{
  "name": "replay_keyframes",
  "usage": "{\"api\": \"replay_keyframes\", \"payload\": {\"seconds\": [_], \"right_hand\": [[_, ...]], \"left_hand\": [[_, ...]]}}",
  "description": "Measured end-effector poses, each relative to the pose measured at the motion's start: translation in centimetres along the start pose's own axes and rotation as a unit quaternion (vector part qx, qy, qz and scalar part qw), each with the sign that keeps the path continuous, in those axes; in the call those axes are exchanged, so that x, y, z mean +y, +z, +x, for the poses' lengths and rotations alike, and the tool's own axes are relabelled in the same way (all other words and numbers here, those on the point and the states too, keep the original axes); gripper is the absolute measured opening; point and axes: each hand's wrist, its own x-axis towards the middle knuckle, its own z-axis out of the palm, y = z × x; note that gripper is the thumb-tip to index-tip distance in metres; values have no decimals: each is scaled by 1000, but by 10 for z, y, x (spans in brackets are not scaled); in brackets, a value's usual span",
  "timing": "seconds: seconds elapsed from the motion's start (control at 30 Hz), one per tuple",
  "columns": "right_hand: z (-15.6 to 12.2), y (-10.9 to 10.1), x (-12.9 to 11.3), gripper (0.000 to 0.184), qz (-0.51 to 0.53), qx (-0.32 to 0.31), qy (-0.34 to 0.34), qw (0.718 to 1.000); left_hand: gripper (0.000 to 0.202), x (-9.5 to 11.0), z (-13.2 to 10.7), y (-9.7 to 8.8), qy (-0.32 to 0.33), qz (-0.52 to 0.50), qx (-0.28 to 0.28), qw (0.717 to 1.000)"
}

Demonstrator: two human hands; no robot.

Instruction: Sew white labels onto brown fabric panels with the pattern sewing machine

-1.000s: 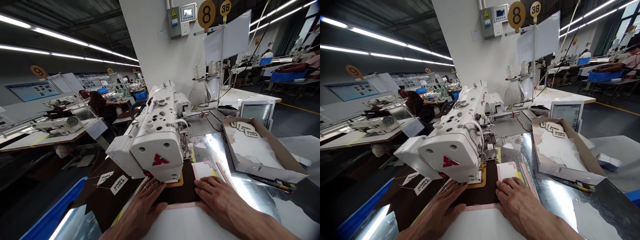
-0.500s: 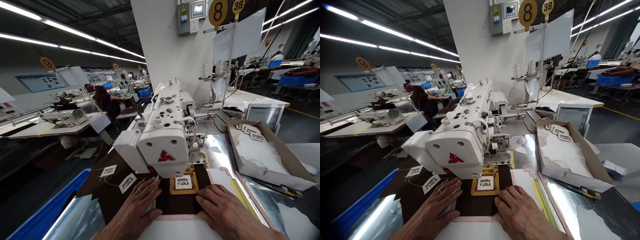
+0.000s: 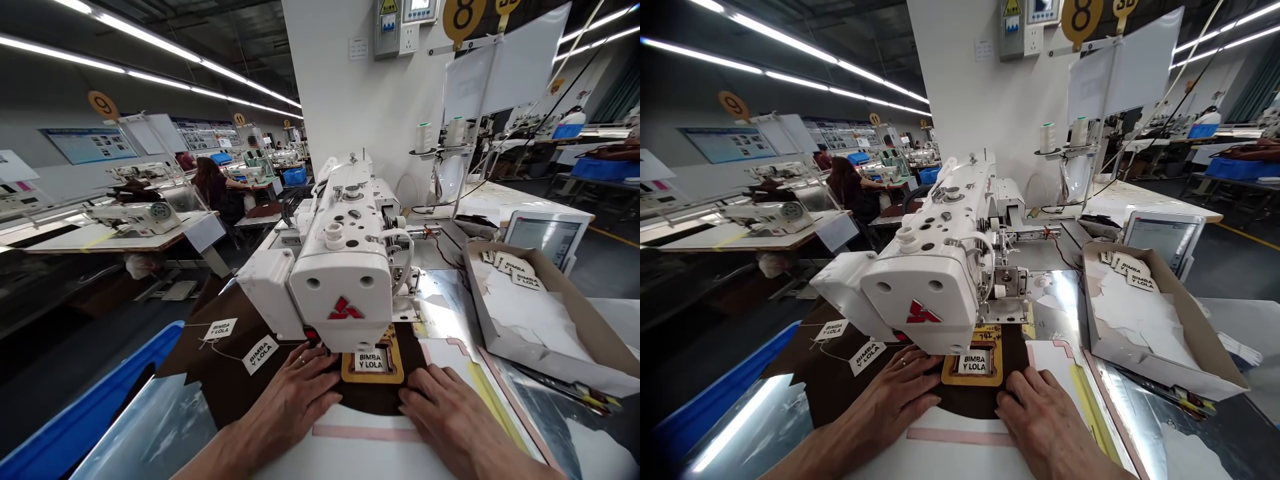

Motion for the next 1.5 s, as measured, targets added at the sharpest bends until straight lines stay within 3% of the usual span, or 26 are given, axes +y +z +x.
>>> {"api": "replay_keyframes", "payload": {"seconds": [0.13, 0.27, 0.47, 0.6, 0.77, 0.93, 1.13, 1.27, 1.5], "right_hand": [[6, -4, -13, 29, 11, 7, -49, 999], [10, 1, -27, 30, 31, 36, -96, 994], [0, 18, -31, 33, 0, 57, -103, 993], [-8, 19, -24, 31, -31, 4, -143, 989], [-8, 15, -19, 30, -49, -16, -158, 986], [-9, 18, -19, 30, -57, -19, -162, 985], [-11, 19, -17, 30, -52, -16, -159, 986], [-11, 18, -17, 32, -48, -27, -165, 985], [-11, 19, -20, 33, -46, -17, -158, 986]], "left_hand": [[25, -4, -4, -1, 51, 5, 23, 998], [25, -11, -29, -9, 71, 28, 23, 997], [31, -2, -77, -23, 2, 43, -34, 998], [28, 5, -92, -25, -42, 25, -25, 998], [34, 10, -81, -24, -57, -18, 14, 998], [43, 11, -64, -21, -57, -34, -7, 998], [31, 5, -73, -22, -59, -20, -22, 998], [35, 2, -75, -20, -80, -31, -10, 996], [41, 5, -70, -23, -54, 2, -44, 998]]}}
